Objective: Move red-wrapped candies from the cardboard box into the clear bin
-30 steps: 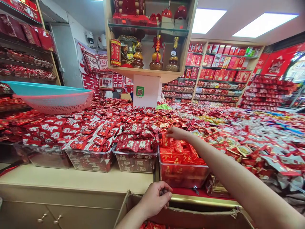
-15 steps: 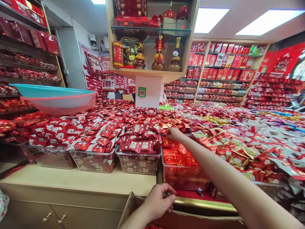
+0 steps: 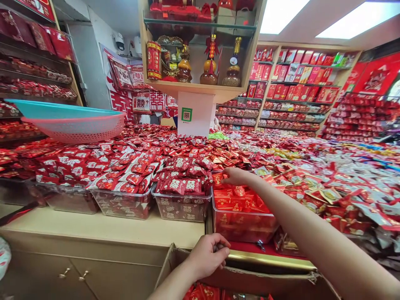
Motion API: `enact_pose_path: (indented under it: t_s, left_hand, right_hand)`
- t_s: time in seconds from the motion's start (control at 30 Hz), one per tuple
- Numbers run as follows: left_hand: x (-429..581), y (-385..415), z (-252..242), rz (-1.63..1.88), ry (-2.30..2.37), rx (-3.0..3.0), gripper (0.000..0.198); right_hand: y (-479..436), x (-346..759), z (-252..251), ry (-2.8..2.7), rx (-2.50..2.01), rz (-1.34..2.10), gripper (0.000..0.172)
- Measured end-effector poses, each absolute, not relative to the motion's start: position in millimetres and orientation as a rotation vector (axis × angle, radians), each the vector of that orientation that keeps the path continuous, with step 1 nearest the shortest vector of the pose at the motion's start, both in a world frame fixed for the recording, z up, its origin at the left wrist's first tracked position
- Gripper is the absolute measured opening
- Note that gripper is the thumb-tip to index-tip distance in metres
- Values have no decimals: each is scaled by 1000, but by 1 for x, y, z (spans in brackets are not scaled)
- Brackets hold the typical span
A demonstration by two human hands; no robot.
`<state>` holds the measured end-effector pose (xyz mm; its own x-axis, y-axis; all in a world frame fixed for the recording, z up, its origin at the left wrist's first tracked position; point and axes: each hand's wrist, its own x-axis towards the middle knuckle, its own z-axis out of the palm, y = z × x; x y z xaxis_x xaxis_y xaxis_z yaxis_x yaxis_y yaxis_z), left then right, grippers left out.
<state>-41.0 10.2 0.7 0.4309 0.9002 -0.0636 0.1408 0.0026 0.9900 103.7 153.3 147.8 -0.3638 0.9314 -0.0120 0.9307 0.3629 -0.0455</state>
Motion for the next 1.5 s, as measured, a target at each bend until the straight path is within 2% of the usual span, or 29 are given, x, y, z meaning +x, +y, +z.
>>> enact_pose_path:
  t_s: [0.07,0.13,0.33,0.67,0.83,0.9,1.03,1.1,1.17,1.23,1.3,1.37,1.5]
  left_hand:
    - [-41,10,1,783,987,1455,16]
    - [-40,9,1,782,992,1451,16]
    - [-39,10,6,797,988,1434,19]
    - [-40,9,7,794,988,1407,18]
    - [-40,9,8,785,974,1406,18]
    - [-40,10,7,785,973,1415,18]
    - [-40,11,3,786,972,1429,18]
    - [-40,11,3,787,967,1427,19]
    - [-42,11,5,799,923,1413,24]
    - [-44,8,11,820,791,1367,34]
    - [-45,2,19,843,574,1257,51]
    - [-45,-3,27,850,408,1127,61]
    - [-42,-6,33,850,583,1081,37]
  right_hand:
    - [152,107,147,-2577,-1722,94,62]
    - [152,109,145,-2583,-1696,107,66]
    - [157,99,138,-2654,-1735,137,26]
    - [156,130,160,-2440,-1847,58,36]
    - [147,136,145,-2356,-1894,151,40]
    - [149,135,139,-2282,-1884,192,36]
    - [160,145,152,-2099,-1816,247,11]
    - [158,152,165,-1993,-1775,259,15]
    - [144,154,175,-1929,-1720,298,19]
    - [116,146,175,-1946,-1568,487,18]
    - [80,129,163,-2024,-1328,767,16]
    - [45,111,146,-2152,-1181,897,13]
    - [23,98,136,-2247,-1160,756,13]
